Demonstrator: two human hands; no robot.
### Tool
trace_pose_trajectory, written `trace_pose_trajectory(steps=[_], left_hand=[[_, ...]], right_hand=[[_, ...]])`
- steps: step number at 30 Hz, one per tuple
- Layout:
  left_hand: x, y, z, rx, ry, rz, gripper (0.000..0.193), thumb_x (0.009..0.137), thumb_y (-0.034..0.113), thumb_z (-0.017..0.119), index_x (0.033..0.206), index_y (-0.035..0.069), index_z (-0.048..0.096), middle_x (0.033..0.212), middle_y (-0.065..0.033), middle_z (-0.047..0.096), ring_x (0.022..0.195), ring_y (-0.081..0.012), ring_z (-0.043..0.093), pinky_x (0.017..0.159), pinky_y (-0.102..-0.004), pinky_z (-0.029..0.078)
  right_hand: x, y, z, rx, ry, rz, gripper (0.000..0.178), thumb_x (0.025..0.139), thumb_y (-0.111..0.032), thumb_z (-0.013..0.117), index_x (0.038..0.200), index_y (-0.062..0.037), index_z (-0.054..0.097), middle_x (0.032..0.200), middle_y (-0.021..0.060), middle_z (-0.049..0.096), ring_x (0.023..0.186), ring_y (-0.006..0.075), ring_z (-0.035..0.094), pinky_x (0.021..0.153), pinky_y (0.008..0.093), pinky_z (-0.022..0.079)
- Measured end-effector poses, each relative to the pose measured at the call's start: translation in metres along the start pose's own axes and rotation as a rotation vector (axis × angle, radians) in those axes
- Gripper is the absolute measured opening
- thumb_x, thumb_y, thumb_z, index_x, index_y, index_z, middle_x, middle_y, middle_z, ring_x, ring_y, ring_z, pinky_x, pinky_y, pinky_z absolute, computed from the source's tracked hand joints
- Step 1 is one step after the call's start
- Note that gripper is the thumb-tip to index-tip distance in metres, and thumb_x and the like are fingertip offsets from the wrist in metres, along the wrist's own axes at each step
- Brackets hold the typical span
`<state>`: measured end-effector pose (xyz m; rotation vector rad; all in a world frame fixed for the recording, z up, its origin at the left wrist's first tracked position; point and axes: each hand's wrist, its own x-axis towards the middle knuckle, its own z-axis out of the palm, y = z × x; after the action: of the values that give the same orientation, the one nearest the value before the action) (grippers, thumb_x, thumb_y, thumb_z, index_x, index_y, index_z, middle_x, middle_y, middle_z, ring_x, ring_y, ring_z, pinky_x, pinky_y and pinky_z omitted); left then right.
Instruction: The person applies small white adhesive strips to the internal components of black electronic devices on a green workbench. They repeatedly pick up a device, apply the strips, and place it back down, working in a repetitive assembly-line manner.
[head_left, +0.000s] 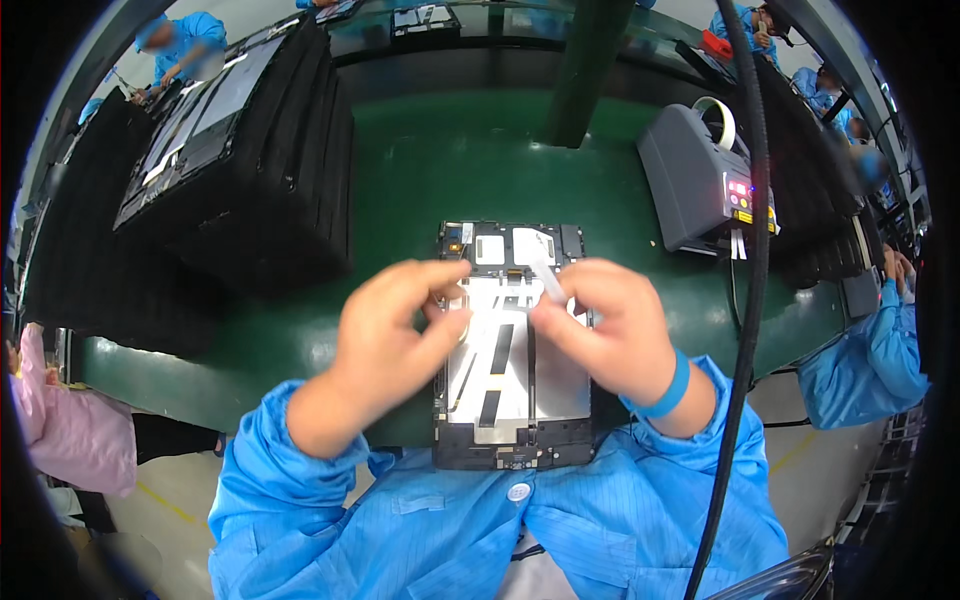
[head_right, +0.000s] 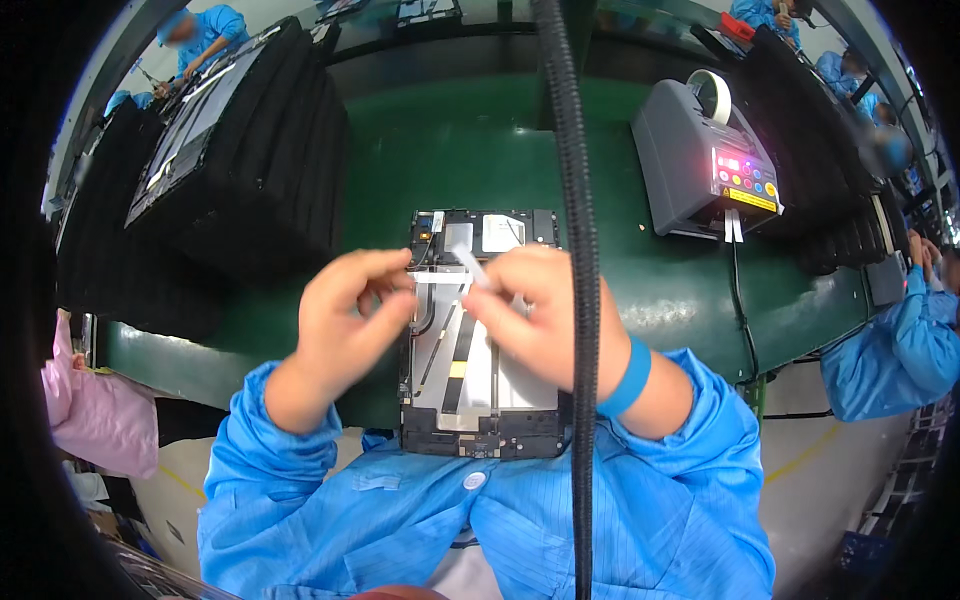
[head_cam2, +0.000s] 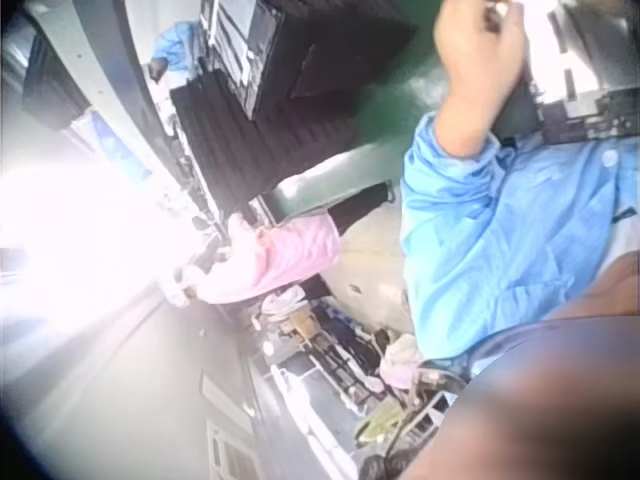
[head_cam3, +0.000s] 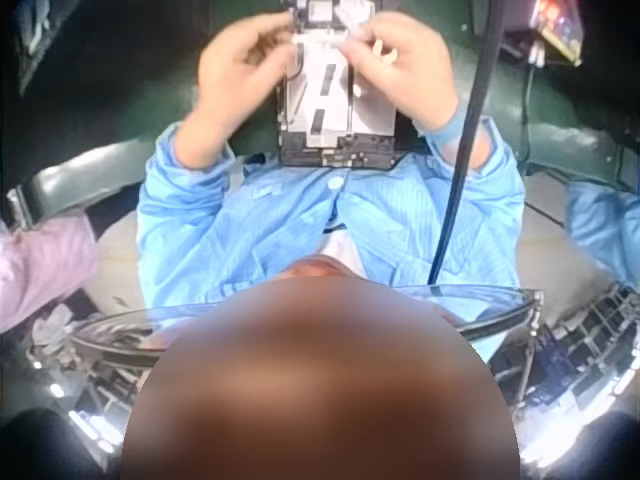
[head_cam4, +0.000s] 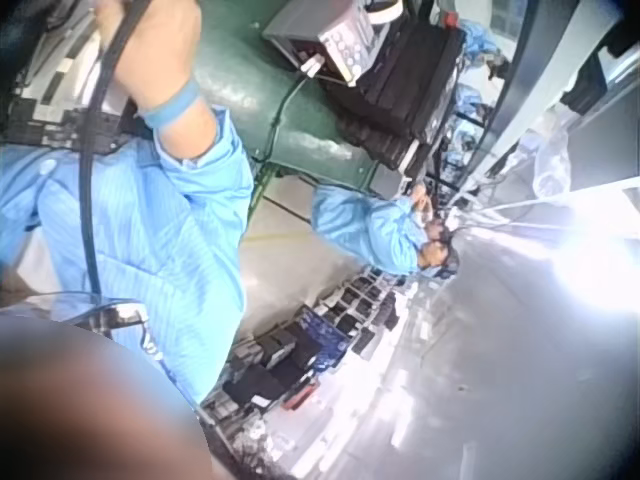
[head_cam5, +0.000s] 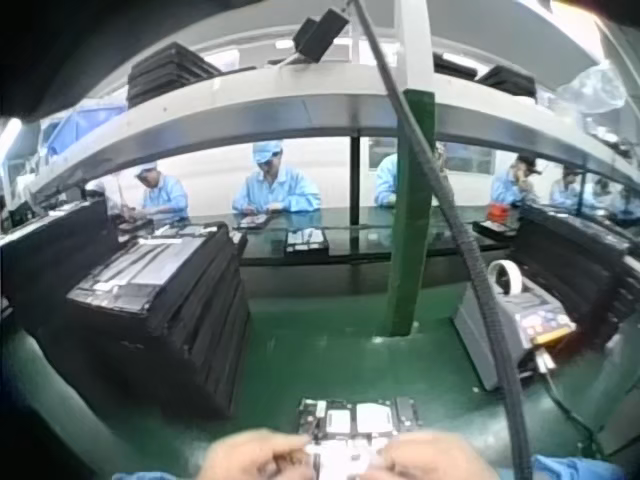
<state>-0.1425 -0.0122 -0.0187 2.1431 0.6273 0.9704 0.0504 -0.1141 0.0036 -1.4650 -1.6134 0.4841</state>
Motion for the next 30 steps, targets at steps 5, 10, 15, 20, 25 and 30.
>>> trace_pose_trajectory(steps=[5,10,15,20,25,30], left_hand=[[0.011,-0.042,-0.007,0.415,-0.141,0.129,0.022,0.071,0.017,0.072,0.09,0.007,0.066,0.084,-0.0059,0.059,0.081,-0.0258,0.058,0.069,-0.0364,0.049],[0.013,-0.047,-0.006,0.387,-0.205,0.081,0.022,0.069,0.021,0.073,0.085,0.007,0.067,0.086,-0.0051,0.058,0.085,-0.0249,0.057,0.071,-0.0372,0.048],[0.014,-0.052,-0.007,0.384,-0.211,0.066,0.024,0.067,0.02,0.074,0.086,0.006,0.068,0.086,-0.005,0.059,0.084,-0.0244,0.056,0.071,-0.0363,0.048],[0.013,-0.053,-0.009,0.36,-0.202,0.036,0.027,0.065,0.016,0.076,0.087,0.004,0.069,0.085,-0.0058,0.06,0.082,-0.0245,0.057,0.071,-0.0351,0.047],[0.013,-0.056,-0.009,0.318,-0.187,0.06,0.028,0.063,0.014,0.078,0.086,0.002,0.068,0.086,-0.0068,0.06,0.08,-0.0253,0.058,0.07,-0.0356,0.047],[0.014,-0.057,-0.008,0.311,-0.176,0.074,0.028,0.062,0.013,0.078,0.086,0.002,0.068,0.086,-0.0078,0.061,0.081,-0.0257,0.059,0.07,-0.0357,0.048]], right_hand=[[0.032,0.017,0.029,-0.143,-0.117,-0.055,0.036,0.077,-0.015,0.069,0.106,-0.004,0.051,0.089,0.0166,0.061,0.077,0.0322,0.061,0.068,0.0404,0.048],[0.06,0.033,0.045,-0.379,-0.256,-0.084,0.031,0.078,-0.008,0.063,0.104,-0.0042,0.047,0.082,0.0163,0.062,0.08,0.0357,0.061,0.069,0.0449,0.047],[0.079,0.036,0.043,-0.426,-0.217,-0.164,0.029,0.075,-0.004,0.064,0.1,-0.0049,0.049,0.078,0.0136,0.061,0.077,0.0335,0.06,0.065,0.0417,0.047],[0.078,0.037,0.046,-0.393,-0.342,-0.2,0.033,0.073,-0.006,0.065,0.101,-0.0047,0.049,0.078,0.0118,0.061,0.075,0.0321,0.06,0.065,0.0407,0.048],[0.09,0.055,0.048,-0.454,-0.232,-0.328,0.038,0.071,-0.008,0.068,0.102,-0.0047,0.048,0.079,0.0118,0.061,0.075,0.0335,0.06,0.064,0.0404,0.048],[0.082,0.037,0.044,-0.426,-0.371,-0.253,0.031,0.073,-0.003,0.063,0.1,-0.0035,0.048,0.076,0.014,0.06,0.074,0.0344,0.059,0.064,0.0421,0.048]])
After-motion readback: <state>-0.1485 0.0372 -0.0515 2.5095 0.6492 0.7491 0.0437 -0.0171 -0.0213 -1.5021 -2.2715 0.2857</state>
